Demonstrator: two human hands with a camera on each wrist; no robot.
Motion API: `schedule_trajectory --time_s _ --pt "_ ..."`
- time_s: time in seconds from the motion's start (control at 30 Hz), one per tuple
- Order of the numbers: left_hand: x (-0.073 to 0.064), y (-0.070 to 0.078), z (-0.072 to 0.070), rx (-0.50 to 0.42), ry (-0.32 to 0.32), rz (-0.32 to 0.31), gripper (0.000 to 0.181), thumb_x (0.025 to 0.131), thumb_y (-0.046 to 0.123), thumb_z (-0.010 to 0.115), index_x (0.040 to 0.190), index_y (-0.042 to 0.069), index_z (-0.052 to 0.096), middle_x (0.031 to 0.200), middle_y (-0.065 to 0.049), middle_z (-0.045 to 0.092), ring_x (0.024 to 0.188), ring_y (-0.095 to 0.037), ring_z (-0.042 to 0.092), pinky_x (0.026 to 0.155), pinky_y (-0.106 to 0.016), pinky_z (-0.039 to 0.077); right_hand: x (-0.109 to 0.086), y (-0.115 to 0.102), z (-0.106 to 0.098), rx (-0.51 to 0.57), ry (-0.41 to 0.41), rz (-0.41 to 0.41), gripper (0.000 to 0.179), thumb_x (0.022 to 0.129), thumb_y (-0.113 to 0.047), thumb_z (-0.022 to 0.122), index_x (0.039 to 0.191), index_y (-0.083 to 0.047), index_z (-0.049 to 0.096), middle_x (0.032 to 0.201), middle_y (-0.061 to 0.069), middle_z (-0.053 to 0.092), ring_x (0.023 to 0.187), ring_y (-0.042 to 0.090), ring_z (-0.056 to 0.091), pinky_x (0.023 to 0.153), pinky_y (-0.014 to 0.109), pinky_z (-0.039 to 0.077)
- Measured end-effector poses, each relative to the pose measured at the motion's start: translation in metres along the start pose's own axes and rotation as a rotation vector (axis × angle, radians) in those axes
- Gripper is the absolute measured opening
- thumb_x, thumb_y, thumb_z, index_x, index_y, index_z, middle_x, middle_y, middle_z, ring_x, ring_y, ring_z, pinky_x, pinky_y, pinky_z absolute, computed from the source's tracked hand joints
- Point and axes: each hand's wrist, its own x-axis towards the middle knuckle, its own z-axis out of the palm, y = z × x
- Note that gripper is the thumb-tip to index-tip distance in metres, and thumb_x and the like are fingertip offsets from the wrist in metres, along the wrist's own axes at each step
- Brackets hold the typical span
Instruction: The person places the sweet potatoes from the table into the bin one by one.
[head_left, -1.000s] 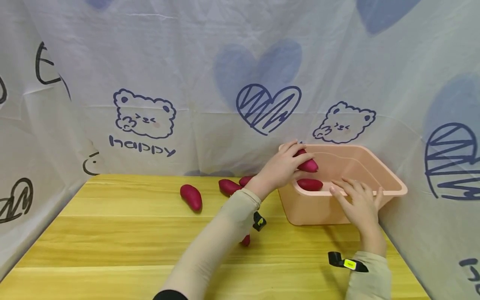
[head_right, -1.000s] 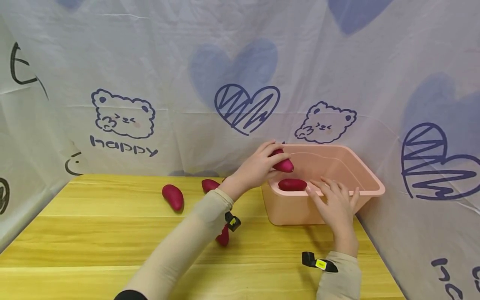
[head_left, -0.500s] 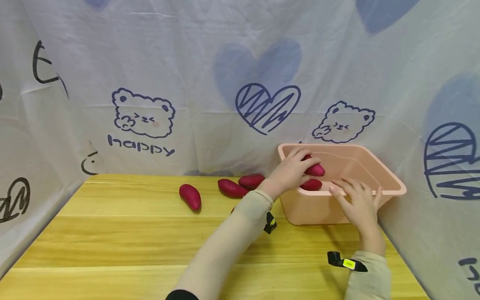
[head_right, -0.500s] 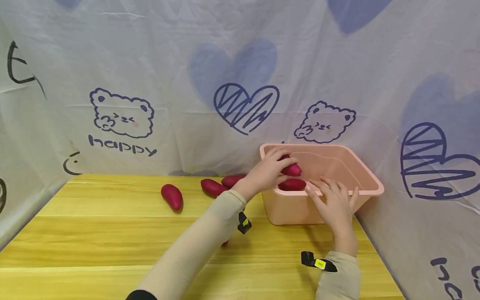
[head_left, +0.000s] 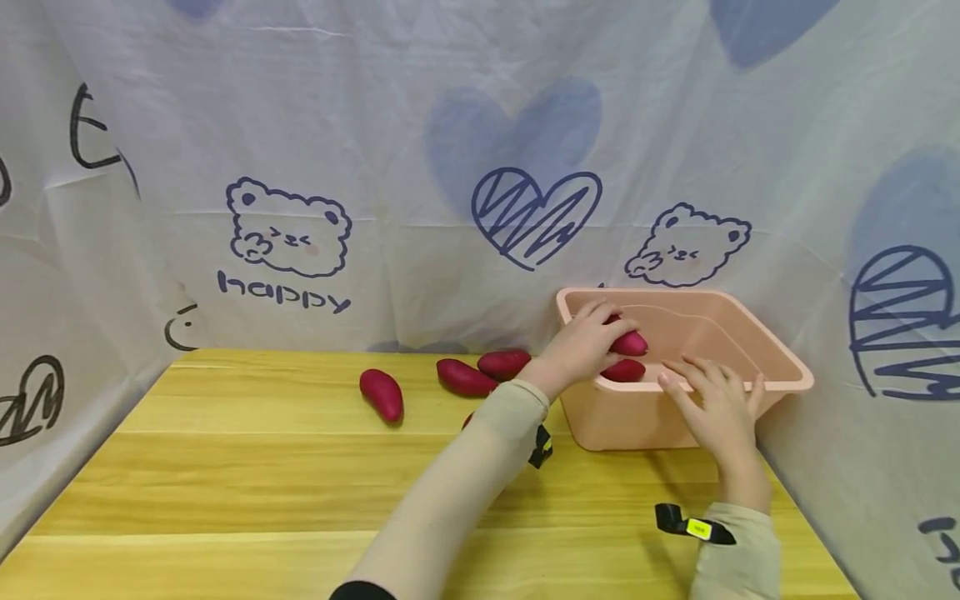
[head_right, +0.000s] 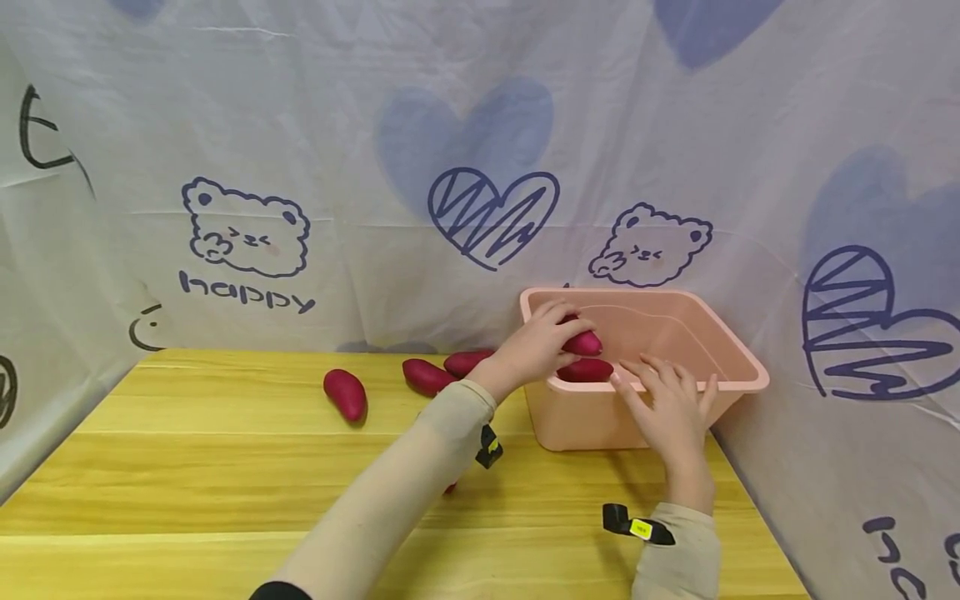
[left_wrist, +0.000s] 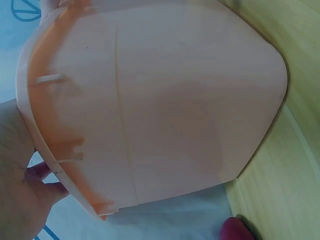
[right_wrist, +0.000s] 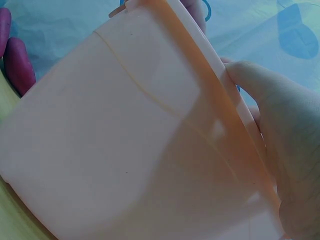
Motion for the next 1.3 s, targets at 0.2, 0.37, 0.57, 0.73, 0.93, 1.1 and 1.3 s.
schedule_trajectory --time_s 0.2,0.37,0.57,0.73,0.93,1.1,1.3 --pt "0.0005 0.0011 -0.0015 -0.006 -0.017 -0.022 0.048 0.094 0.036 0.063 0.139 0.026 0.052 0.143 -0.001 0.047 0.135 -0.02 0.04 0.114 -0.029 0.036 0.0007 0.0006 -0.0004 0.003 0.003 -0.005 0.055 0.098 -0.055 0.043 0.131 -0.014 0.061 0.143 0.019 0.048 0.13 0.05 0.033 0.109 0.073 -0.008" --pt "0.0001 0.0022 -0.0011 -0.02 -0.046 -0.047 0.05 0.093 0.034 0.065 0.141 0.027 0.051 0.145 -0.001 0.046 0.136 -0.02 0.038 0.114 -0.028 0.036 -0.0001 0.0019 0.0011 0.007 0.005 -0.006 0.055 0.098 -0.055 0.043 0.131 -0.014 0.061 0.143 0.019 0.048 0.13 0.05 0.034 0.109 0.073 -0.007" --pt "0.0014 0.003 -0.0006 -0.031 -0.064 -0.058 0.05 0.093 0.033 0.065 0.14 0.028 0.051 0.145 0.0 0.047 0.136 -0.018 0.038 0.115 -0.028 0.035 -0.0008 0.0024 0.0019 0.018 0.007 -0.004 0.054 0.098 -0.054 0.043 0.13 -0.015 0.061 0.143 0.018 0.048 0.13 0.049 0.034 0.109 0.073 -0.008" --pt "0.0022 0.0034 -0.0009 -0.057 -0.083 -0.071 0.05 0.093 0.031 0.065 0.141 0.028 0.05 0.147 0.002 0.047 0.138 -0.017 0.038 0.118 -0.03 0.03 -0.0005 0.002 0.0015 0.016 0.006 -0.004 0.055 0.098 -0.055 0.043 0.13 -0.015 0.061 0.143 0.018 0.048 0.13 0.049 0.033 0.109 0.073 -0.009" --pt "0.0025 0.0028 -0.0002 -0.069 -0.077 -0.075 0.05 0.093 0.031 0.065 0.141 0.028 0.05 0.148 0.001 0.047 0.139 -0.017 0.038 0.119 -0.03 0.029 -0.0003 0.0019 0.0019 0.022 0.008 -0.004 0.054 0.098 -0.054 0.043 0.13 -0.015 0.061 0.143 0.019 0.048 0.13 0.049 0.033 0.109 0.072 -0.009" --pt "0.0018 0.0022 0.0006 -0.068 -0.066 -0.068 0.048 0.094 0.031 0.064 0.139 0.026 0.052 0.146 0.001 0.048 0.137 -0.017 0.04 0.118 -0.031 0.031 -0.0002 0.0017 0.0018 0.022 0.008 -0.005 0.054 0.098 -0.054 0.043 0.131 -0.016 0.061 0.143 0.019 0.048 0.13 0.049 0.033 0.109 0.072 -0.009" --pt "0.0017 0.0018 0.0011 -0.058 -0.056 -0.067 0.045 0.095 0.031 0.063 0.138 0.026 0.053 0.144 0.002 0.049 0.135 -0.017 0.042 0.117 -0.029 0.032 -0.0002 0.0013 0.0013 0.019 0.006 -0.004 0.054 0.098 -0.055 0.043 0.131 -0.015 0.061 0.143 0.02 0.048 0.13 0.049 0.033 0.109 0.073 -0.008"
